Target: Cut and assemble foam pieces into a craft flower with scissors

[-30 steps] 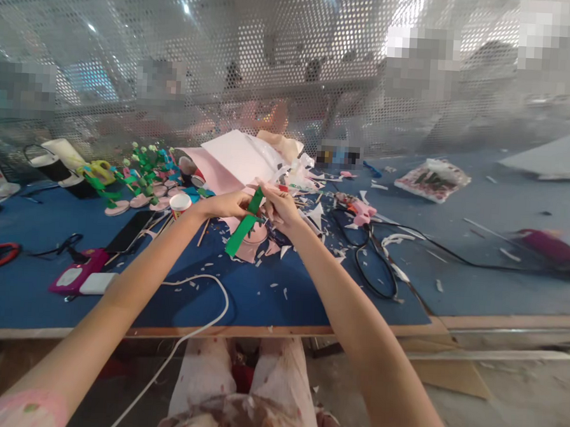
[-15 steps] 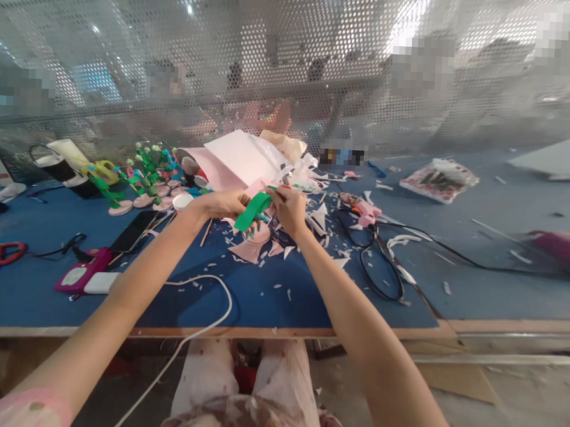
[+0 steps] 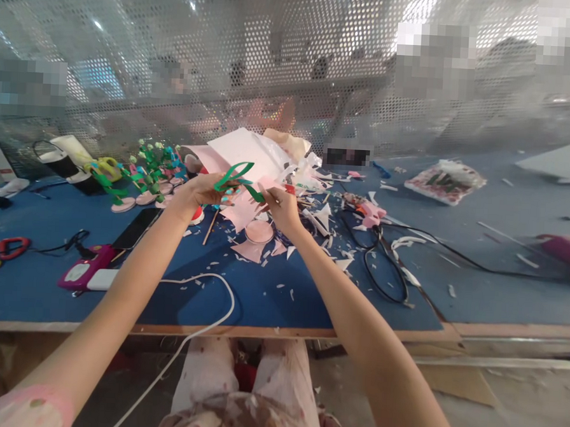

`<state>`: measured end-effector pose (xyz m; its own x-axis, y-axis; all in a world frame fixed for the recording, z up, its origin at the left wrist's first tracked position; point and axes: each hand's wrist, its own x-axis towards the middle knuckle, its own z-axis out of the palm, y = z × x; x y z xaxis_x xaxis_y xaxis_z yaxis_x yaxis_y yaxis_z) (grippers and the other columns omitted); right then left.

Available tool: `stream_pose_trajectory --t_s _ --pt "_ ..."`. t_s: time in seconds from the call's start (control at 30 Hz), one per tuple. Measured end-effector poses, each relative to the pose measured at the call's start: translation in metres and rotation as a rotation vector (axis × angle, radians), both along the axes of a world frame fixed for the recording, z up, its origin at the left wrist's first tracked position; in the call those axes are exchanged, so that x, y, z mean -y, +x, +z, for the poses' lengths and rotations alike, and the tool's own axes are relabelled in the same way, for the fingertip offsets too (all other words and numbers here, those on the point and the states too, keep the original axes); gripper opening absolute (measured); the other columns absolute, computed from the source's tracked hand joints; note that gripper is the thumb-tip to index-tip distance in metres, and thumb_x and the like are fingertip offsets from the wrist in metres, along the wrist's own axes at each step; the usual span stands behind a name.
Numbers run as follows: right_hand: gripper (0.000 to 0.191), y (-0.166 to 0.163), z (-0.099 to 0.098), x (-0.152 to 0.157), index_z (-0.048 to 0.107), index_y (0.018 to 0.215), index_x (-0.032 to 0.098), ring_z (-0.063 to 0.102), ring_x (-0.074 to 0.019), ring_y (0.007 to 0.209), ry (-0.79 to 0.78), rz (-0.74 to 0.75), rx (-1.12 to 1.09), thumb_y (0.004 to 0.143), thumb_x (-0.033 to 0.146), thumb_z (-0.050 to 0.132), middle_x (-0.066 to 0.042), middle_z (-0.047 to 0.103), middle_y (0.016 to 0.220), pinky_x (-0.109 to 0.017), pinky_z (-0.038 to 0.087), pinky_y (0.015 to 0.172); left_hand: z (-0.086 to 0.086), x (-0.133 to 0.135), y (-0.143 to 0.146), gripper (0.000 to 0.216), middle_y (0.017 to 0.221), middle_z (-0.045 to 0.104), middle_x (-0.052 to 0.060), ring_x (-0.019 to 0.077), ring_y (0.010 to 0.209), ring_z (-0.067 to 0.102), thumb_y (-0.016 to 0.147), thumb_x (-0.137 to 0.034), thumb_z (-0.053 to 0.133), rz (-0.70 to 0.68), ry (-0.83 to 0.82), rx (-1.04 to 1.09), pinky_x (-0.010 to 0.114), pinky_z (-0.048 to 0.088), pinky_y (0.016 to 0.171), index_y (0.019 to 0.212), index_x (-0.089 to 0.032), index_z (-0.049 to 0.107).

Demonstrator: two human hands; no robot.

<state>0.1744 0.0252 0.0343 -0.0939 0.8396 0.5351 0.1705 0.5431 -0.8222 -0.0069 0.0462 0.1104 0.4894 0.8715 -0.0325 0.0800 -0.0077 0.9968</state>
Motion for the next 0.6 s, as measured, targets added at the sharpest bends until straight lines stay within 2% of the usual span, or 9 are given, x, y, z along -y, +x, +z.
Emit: stream_pose_trajectory --t_s 0.1,0.3,0.43,0.53,0.6 --pt "0.042 -0.003 0.004 0.006 0.056 0.065 0.017 0.057 -0.0136 0.05 0.038 0.028 0.037 0.078 0.055 0.044 -0.002 0.059 0.055 -0.026 0.044 0.051 0.005 0.001 0.0 0.026 0.046 0.055 -0.001 0.0044 0.04 0.05 0.083 -0.013 0.04 0.001 -0.369 0.144 0.016 0.047 0.047 0.069 -0.011 0.062" --pt "0.045 -0.009 0.007 0.016 0.055 0.062 0.017 0.051 -0.0106 0.05 0.19 0.005 0.18 0.085 0.049 0.034 -0.001 0.055 0.056 -0.024 0.04 0.053 0.01 0.007 0.005 0.035 0.047 0.056 -0.001 0.0054 0.039 0.053 0.089 -0.017 0.03 -0.006 -0.709 0.488 0.016 0.049 0.049 0.065 -0.009 0.054" --pt "0.044 -0.013 0.005 0.018 0.051 0.059 0.018 0.049 -0.0111 0.054 0.336 -0.05 0.238 0.087 0.048 0.033 -0.002 0.052 0.058 -0.024 0.039 0.055 0.005 0.007 0.008 0.033 0.048 0.057 -0.001 0.0066 0.039 0.055 0.088 -0.015 0.029 0.029 -0.786 0.606 0.017 0.051 0.049 0.068 -0.009 0.055" --pt "0.042 -0.014 0.005 0.02 0.049 0.057 0.018 0.049 -0.0119 0.057 0.388 -0.032 0.293 0.084 0.049 0.039 -0.003 0.052 0.061 -0.024 0.038 0.055 0.002 0.006 0.011 0.031 0.047 0.057 -0.001 0.0074 0.038 0.056 0.087 -0.014 0.031 0.086 -0.755 0.553 0.019 0.051 0.049 0.068 -0.009 0.055" --pt "0.04 -0.014 0.005 0.02 0.051 0.056 0.018 0.05 -0.0123 0.057 0.367 -0.017 0.302 0.081 0.049 0.044 -0.003 0.053 0.061 -0.025 0.039 0.056 0.0 0.005 0.014 0.031 0.047 0.057 -0.001 0.007 0.038 0.055 0.087 -0.013 0.032 0.126 -0.704 0.502 0.018 0.051 0.05 0.065 -0.009 0.054"
